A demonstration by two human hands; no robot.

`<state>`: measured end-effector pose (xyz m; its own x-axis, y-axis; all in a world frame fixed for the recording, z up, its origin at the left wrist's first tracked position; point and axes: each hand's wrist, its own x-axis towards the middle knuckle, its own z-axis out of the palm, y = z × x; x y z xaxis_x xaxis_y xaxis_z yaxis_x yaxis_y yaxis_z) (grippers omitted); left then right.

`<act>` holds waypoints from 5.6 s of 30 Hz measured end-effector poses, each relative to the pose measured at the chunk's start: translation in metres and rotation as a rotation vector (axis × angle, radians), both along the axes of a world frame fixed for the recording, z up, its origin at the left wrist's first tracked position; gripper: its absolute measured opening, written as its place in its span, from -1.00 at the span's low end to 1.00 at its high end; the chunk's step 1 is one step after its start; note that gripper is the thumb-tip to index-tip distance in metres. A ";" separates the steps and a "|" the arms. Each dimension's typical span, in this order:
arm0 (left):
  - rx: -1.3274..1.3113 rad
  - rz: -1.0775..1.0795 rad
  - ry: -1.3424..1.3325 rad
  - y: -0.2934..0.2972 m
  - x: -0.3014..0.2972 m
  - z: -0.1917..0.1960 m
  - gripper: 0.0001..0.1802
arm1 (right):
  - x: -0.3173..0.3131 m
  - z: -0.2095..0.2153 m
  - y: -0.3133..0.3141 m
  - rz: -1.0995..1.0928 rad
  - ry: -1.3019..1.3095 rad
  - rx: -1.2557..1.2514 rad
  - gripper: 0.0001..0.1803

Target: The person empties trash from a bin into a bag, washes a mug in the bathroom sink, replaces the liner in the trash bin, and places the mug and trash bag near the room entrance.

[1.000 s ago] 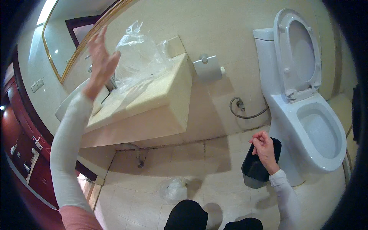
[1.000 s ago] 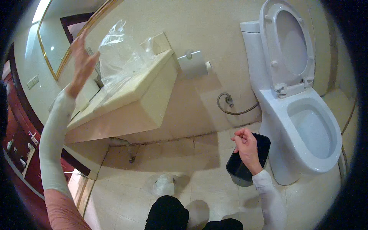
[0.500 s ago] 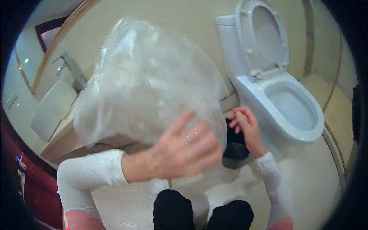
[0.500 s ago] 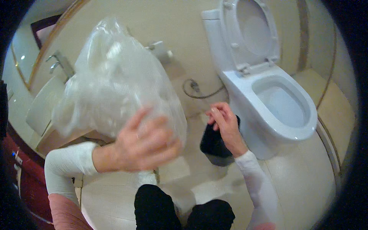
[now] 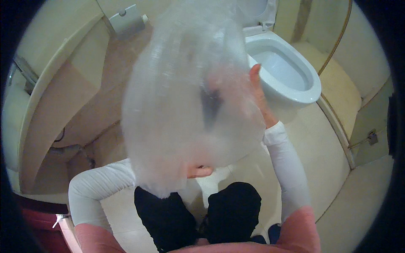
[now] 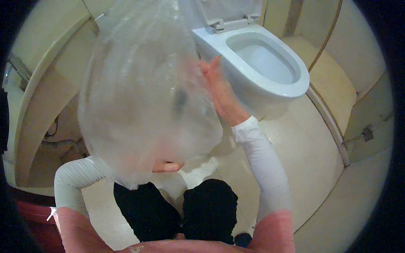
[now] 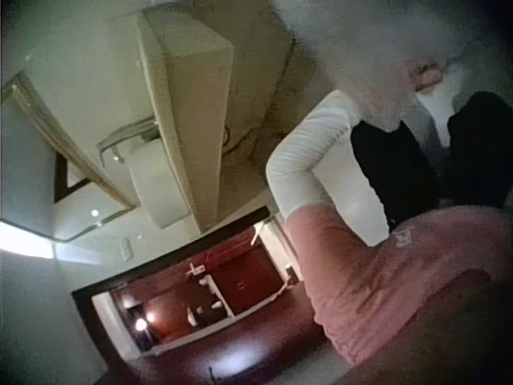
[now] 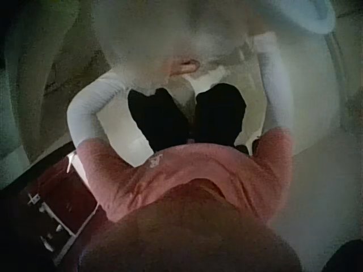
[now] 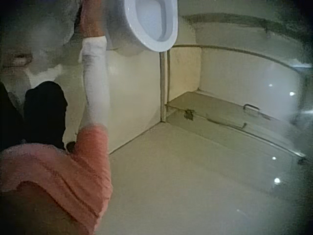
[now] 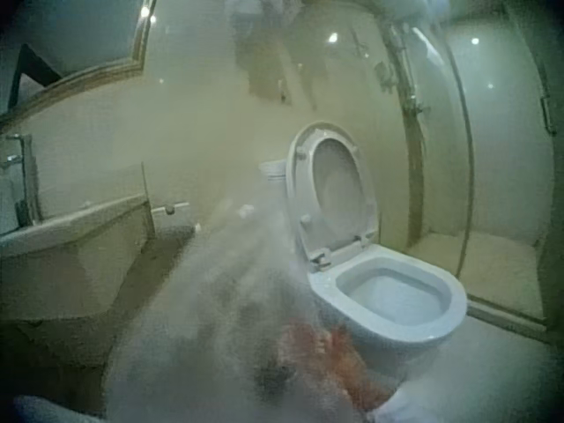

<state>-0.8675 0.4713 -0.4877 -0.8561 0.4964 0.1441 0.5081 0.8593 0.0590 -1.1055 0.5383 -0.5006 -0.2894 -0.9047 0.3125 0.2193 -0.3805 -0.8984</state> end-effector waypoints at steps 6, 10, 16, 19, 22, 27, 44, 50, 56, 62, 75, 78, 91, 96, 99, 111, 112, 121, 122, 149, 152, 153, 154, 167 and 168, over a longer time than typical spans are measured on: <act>0.171 0.107 -0.193 -0.011 -0.009 -0.023 -0.73 | -0.016 0.000 0.026 -0.126 -0.081 -0.046 -0.44; 0.277 0.191 -0.290 -0.033 -0.022 -0.033 -0.69 | -0.047 -0.025 0.006 -0.596 0.063 0.108 -0.78; 0.382 0.500 -0.435 -0.071 -0.016 -0.032 -0.63 | -0.078 -0.051 -0.011 -0.741 -0.006 0.194 -0.85; 0.199 0.474 -0.337 -0.103 0.004 -0.066 -0.60 | -0.089 -0.061 -0.007 -0.641 0.046 0.290 -0.82; -0.218 0.193 0.010 -0.134 0.034 -0.126 -0.59 | -0.082 -0.064 0.002 -0.536 -0.020 0.513 -0.76; 0.183 0.600 -0.386 -0.131 0.018 -0.121 -0.60 | -0.104 -0.085 0.056 -0.870 -0.123 0.381 -0.55; 0.282 0.520 -0.444 -0.131 0.001 -0.188 -0.61 | -0.159 -0.056 -0.021 -0.729 0.770 0.299 -0.67; -0.193 0.563 -0.190 -0.132 0.067 -0.180 -0.64 | -0.129 -0.018 -0.023 -0.663 0.470 0.361 -0.72; 0.607 0.701 0.559 -0.042 0.003 -0.089 -0.81 | -0.107 -0.008 -0.023 -0.586 0.462 0.278 -0.74; 0.732 0.413 0.165 0.000 -0.133 -0.065 -0.47 | -0.086 0.010 -0.019 -0.574 0.548 0.169 -0.75; 0.187 0.675 0.159 -0.089 -0.264 -0.159 -0.65 | -0.058 -0.005 0.050 -0.646 0.065 0.109 -0.69; 0.211 0.599 0.072 -0.084 -0.284 -0.157 -0.56 | -0.074 -0.043 0.063 -0.692 -0.095 0.178 -0.69; -0.192 0.656 -1.137 -0.120 -0.346 -0.357 -0.22 | -0.097 -0.209 0.053 -0.576 -0.778 0.534 -0.66; -0.139 0.610 -1.028 -0.129 -0.366 -0.428 -0.36 | -0.138 -0.223 0.044 -0.537 -0.723 0.578 -0.71; 0.041 0.568 -0.993 -0.127 -0.380 -0.413 -0.46 | -0.158 -0.231 0.051 -0.567 -0.760 0.540 -0.72; 0.182 0.896 -0.549 -0.089 -0.373 -0.345 -0.72 | -0.155 -0.238 0.046 -0.612 -0.753 0.487 -0.78; 0.254 0.816 -0.412 -0.098 -0.366 -0.360 -0.70 | -0.152 -0.235 0.042 -0.603 -0.754 0.483 -0.78; -0.056 0.646 -0.362 -0.092 -0.357 -0.243 -0.80 | -0.144 -0.228 0.039 -0.647 -0.747 0.468 -0.77; -0.107 0.684 -0.489 -0.086 -0.355 -0.219 -0.85 | -0.143 -0.230 0.041 -0.666 -0.777 0.429 -0.76; 1.231 1.044 0.512 -0.149 -0.216 -0.261 -0.31 | -0.096 -0.292 0.082 -0.204 -1.388 0.528 -0.29; 0.737 0.687 0.481 -0.142 -0.219 -0.192 -0.24 | -0.075 -0.284 0.071 -0.113 -1.353 0.481 -0.37; 0.600 0.561 0.356 -0.134 -0.227 -0.176 -0.26 | -0.072 -0.282 0.069 -0.124 -1.346 0.483 -0.37; 0.452 0.436 0.233 -0.130 -0.228 -0.167 -0.28 | -0.067 -0.282 0.066 -0.115 -1.383 0.392 -0.47; 0.759 0.557 0.167 -0.082 -0.119 -0.332 -0.73 | -0.035 -0.318 0.036 -0.378 -0.846 0.641 -0.92; 0.886 0.670 0.110 -0.064 -0.120 -0.339 -0.65 | -0.032 -0.319 0.030 -0.374 -0.850 0.651 -0.92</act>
